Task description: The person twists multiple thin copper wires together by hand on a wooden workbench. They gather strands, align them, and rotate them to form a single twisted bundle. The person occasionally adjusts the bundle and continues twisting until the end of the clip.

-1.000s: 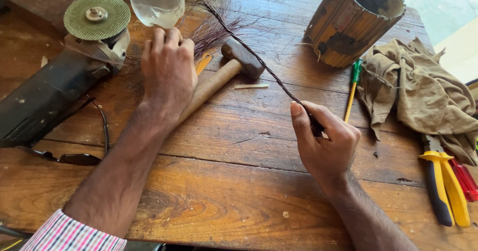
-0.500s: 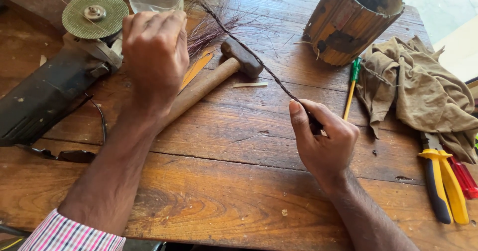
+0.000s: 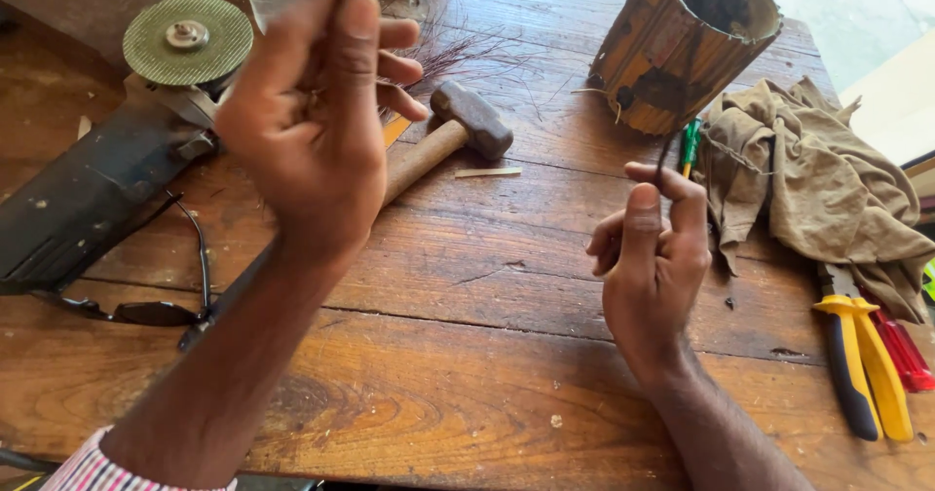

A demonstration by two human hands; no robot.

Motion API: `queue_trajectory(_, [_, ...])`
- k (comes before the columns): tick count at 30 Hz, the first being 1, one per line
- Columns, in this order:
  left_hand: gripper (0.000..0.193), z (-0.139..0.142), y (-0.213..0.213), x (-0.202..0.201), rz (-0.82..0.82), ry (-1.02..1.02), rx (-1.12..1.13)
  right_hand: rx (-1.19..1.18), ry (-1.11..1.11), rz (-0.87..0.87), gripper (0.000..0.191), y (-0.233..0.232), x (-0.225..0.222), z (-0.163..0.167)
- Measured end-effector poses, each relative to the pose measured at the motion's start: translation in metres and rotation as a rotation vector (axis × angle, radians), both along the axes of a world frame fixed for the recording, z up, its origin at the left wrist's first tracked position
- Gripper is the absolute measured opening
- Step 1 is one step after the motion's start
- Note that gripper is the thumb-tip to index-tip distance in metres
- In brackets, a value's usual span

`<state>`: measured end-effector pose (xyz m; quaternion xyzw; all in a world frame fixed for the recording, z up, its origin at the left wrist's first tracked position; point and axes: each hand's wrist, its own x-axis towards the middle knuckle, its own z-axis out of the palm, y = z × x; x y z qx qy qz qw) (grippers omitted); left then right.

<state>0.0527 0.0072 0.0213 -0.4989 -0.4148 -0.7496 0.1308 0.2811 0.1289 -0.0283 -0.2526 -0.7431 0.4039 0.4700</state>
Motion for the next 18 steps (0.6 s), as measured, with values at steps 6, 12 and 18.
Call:
queue_trajectory(6, [0.033, -0.002, 0.005, 0.029, -0.376, -0.327, -0.228, -0.068, -0.004, 0.083, 0.022, -0.002, -0.004, 0.01])
queue_trajectory(12, [0.036, -0.032, 0.021, 0.075, -0.717, -0.684, -0.52, -0.201, -0.037, 0.134, 0.035, -0.007, -0.006, 0.025])
queue_trajectory(18, [0.027, -0.039, 0.015, 0.095, -0.7, -0.602, -0.824, -0.511, 0.102, 0.123, 0.026, -0.005, -0.003, 0.029])
